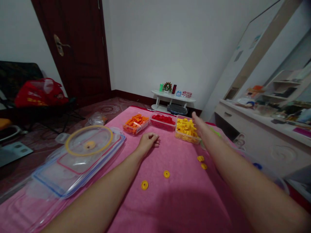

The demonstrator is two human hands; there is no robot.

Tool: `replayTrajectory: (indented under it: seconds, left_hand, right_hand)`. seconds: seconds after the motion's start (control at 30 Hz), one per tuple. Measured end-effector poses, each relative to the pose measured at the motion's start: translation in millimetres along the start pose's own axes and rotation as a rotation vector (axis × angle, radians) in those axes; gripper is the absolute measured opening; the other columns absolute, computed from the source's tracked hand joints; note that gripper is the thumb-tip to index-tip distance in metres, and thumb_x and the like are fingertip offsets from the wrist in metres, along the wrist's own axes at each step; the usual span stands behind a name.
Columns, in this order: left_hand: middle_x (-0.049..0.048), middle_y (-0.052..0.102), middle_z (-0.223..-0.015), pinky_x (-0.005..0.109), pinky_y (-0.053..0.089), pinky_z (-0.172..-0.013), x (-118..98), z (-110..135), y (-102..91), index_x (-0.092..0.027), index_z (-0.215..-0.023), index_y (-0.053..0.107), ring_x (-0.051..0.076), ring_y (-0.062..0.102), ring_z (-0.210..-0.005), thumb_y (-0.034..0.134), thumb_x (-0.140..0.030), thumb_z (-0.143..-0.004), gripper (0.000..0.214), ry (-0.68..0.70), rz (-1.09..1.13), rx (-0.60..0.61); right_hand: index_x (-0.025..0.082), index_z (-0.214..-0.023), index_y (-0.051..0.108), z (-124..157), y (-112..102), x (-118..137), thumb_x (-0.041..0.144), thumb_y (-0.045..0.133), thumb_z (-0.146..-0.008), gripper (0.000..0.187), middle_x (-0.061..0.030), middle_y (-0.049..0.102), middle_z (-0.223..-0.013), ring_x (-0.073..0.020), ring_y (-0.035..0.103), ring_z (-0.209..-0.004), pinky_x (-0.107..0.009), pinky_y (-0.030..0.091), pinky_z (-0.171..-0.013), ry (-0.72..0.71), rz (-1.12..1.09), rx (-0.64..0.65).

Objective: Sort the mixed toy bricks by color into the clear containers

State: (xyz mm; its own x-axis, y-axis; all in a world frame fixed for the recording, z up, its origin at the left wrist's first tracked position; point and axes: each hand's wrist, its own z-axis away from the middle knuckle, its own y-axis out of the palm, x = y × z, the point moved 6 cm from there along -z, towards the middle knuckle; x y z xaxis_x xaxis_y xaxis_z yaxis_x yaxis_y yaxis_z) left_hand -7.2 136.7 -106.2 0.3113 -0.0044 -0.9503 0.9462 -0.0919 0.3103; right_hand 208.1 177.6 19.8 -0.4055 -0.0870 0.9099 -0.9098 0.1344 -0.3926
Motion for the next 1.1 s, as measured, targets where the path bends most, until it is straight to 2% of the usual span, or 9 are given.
replayTrajectory:
  seconds: [0.1, 0.27, 0.4, 0.6, 0.67, 0.77, 0.87, 0.93, 1.1]
  left_hand:
    - [0.0067, 0.064, -0.069, 0.024, 0.053, -0.052, -0.7, -1.2, -2.4, -0.009, -0.075, 0.060, 0.011, 0.060, -0.055, 0.068, -0.033, -0.073, 0.026, 0.003, 0.040, -0.003]
    - [0.0059, 0.064, -0.065, 0.024, 0.053, -0.052, 3.3, -4.1, -4.6, -0.009, -0.075, 0.059, 0.010, 0.059, -0.051, 0.067, -0.031, -0.075, 0.024, 0.005, 0.069, 0.001]
    - [0.0057, 0.063, -0.064, 0.022, 0.052, -0.051, 3.8, -3.6, -3.1, -0.008, -0.074, 0.060, 0.010, 0.059, -0.051, 0.066, -0.027, -0.076, 0.020, 0.015, 0.054, -0.006]
    - [0.0063, 0.064, -0.066, 0.022, 0.052, -0.053, 1.4, -0.9, -1.0, -0.008, -0.074, 0.059, 0.009, 0.059, -0.053, 0.066, -0.028, -0.075, 0.021, 0.018, 0.032, 0.022]
    - [0.0069, 0.065, -0.068, 0.022, 0.053, -0.054, 1.1, -0.7, -1.2, -0.008, -0.074, 0.059, 0.009, 0.060, -0.054, 0.065, -0.028, -0.075, 0.021, 0.017, 0.031, 0.029]
    - [0.0067, 0.065, -0.068, 0.022, 0.053, -0.055, 1.9, -0.9, -1.5, -0.008, -0.074, 0.059, 0.010, 0.060, -0.054, 0.064, -0.027, -0.076, 0.019, 0.014, 0.030, 0.026]
    - [0.0064, 0.064, -0.067, 0.022, 0.052, -0.054, 2.7, -1.0, -1.3, -0.008, -0.073, 0.060, 0.010, 0.059, -0.053, 0.065, -0.026, -0.076, 0.019, 0.009, 0.026, 0.017]
    - [0.0067, 0.065, -0.066, 0.022, 0.052, -0.053, 2.1, -0.5, -0.9, -0.008, -0.072, 0.060, 0.010, 0.059, -0.053, 0.066, -0.026, -0.075, 0.019, 0.008, 0.021, 0.010]
    - [0.0075, 0.065, -0.067, 0.022, 0.052, -0.054, -0.8, 1.6, 0.7, -0.008, -0.072, 0.060, 0.010, 0.059, -0.053, 0.066, -0.027, -0.075, 0.020, 0.007, 0.003, 0.006]
  right_hand:
    - [0.019, -0.072, 0.052, 40.4, 34.1, -1.9, 0.039, 0.043, -0.084, 0.025, -0.0051, 0.058, -0.067, -0.0145, 0.050, -0.061, -0.028, 0.036, -0.059, -0.010, 0.179, 0.100]
    - [0.017, -0.069, 0.060, 140.9, 94.7, -14.0, 0.026, 0.075, -0.057, 0.021, 0.0014, 0.056, -0.063, -0.0111, 0.045, -0.058, -0.024, 0.030, -0.055, -0.103, 0.411, 0.555]
    - [0.016, -0.073, 0.057, 184.5, 113.5, -2.7, 0.010, 0.065, -0.066, 0.012, 0.0006, 0.055, -0.074, -0.0108, 0.047, -0.067, -0.023, 0.032, -0.061, -0.368, 0.556, 0.543]
    - [0.020, -0.090, 0.060, 222.9, 154.1, 4.3, 0.018, 0.054, -0.082, 0.011, -0.0013, 0.055, -0.091, -0.0103, 0.052, -0.074, -0.022, 0.038, -0.066, -0.524, 0.456, 0.679]
    - [0.019, -0.086, 0.058, 220.3, 148.0, 4.1, 0.016, 0.050, -0.083, 0.009, -0.0015, 0.056, -0.088, -0.0108, 0.052, -0.075, -0.021, 0.039, -0.068, -0.561, 0.459, 0.674]
    - [0.017, -0.086, 0.056, 188.8, 100.4, 2.1, 0.015, 0.046, -0.085, 0.010, -0.0039, 0.059, -0.087, -0.0141, 0.054, -0.083, -0.024, 0.041, -0.075, -0.550, 0.570, 0.462]
    - [0.018, -0.095, 0.056, 143.8, 30.0, -16.0, 0.020, 0.043, -0.087, 0.016, -0.0088, 0.060, -0.098, -0.0192, 0.058, -0.088, -0.030, 0.043, -0.075, -0.320, 1.053, 0.088]
    - [0.016, -0.096, 0.058, 126.9, -1.7, -34.7, 0.022, 0.041, -0.088, 0.020, -0.0151, 0.060, -0.100, -0.0243, 0.061, -0.083, -0.033, 0.044, -0.067, -0.141, 1.309, -0.017]
    - [0.013, -0.093, 0.059, 133.3, -2.8, -71.7, 0.023, 0.030, -0.092, 0.031, -0.0202, 0.061, -0.089, -0.0287, 0.064, -0.076, -0.034, 0.042, -0.057, -0.041, 1.418, -0.033]
